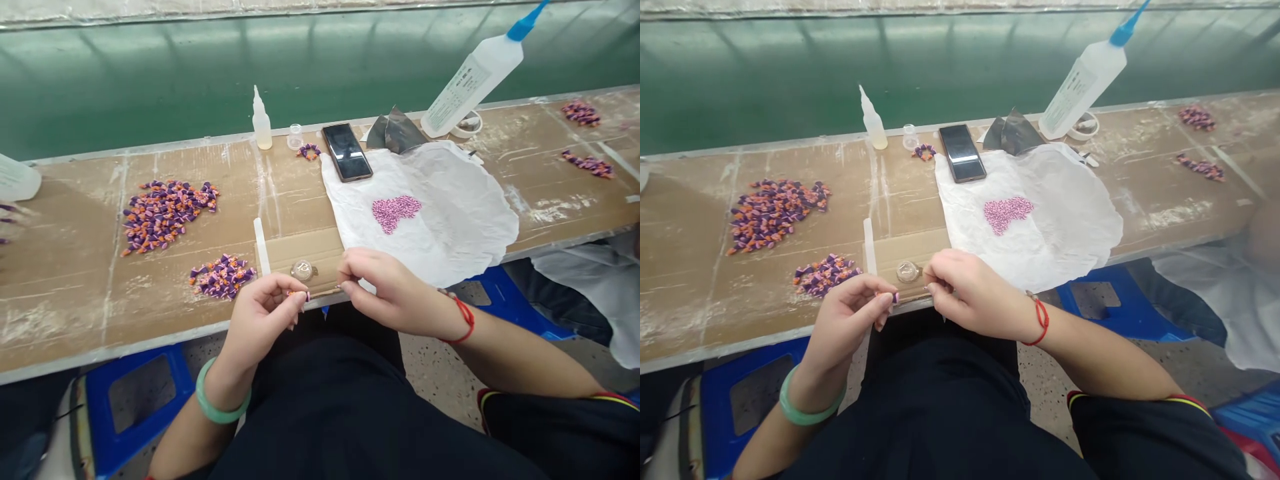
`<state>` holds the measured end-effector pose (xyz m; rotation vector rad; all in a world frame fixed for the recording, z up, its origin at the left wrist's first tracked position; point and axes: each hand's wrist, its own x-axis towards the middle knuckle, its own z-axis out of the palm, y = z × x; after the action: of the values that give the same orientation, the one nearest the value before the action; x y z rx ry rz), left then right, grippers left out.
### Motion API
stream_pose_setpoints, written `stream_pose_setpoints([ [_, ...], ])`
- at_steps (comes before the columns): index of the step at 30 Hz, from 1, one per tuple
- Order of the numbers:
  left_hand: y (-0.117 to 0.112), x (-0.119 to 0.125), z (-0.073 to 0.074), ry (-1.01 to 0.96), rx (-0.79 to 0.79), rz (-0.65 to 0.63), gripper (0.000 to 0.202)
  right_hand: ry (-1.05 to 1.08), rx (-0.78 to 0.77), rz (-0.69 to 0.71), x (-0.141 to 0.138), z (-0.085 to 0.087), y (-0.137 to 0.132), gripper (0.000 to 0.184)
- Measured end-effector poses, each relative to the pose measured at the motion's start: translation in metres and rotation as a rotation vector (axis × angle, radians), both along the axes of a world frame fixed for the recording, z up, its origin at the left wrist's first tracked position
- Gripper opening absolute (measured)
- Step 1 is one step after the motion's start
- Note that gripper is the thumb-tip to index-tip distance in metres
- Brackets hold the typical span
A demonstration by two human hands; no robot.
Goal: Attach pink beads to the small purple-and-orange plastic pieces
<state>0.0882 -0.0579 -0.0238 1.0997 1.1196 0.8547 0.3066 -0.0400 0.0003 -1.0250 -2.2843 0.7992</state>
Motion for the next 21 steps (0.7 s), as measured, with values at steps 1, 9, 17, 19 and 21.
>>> stream_pose_setpoints([
  [1, -0.001, -0.004, -0.003, -0.006, -0.013, 0.018, 0.013, -0.051, 0.035, 0.021, -0.003, -0.004, 0.005, 0.018],
  [9, -0.004, -0.016, -0.01, -0.014, -0.116, 0.061, 0.016, -0.439, 0.125, 0.092, -0.029, -0.021, 0.039, 0.014],
  [17, -0.003, -0.017, -0.013, -0.06, -0.124, 0.061, 0.016, -0.642, 0.143, 0.134, -0.042, -0.013, 0.042, 0.013],
  [19, -0.003, -0.017, -0.014, -0.074, -0.117, 0.064, 0.014, -0.659, 0.139, 0.134, -0.043, -0.01, 0.042, 0.013],
  [21, -0.004, -0.017, -0.015, -0.098, -0.111, 0.077, 0.013, -0.651, 0.127, 0.134, -0.042, -0.007, 0.042, 0.013],
])
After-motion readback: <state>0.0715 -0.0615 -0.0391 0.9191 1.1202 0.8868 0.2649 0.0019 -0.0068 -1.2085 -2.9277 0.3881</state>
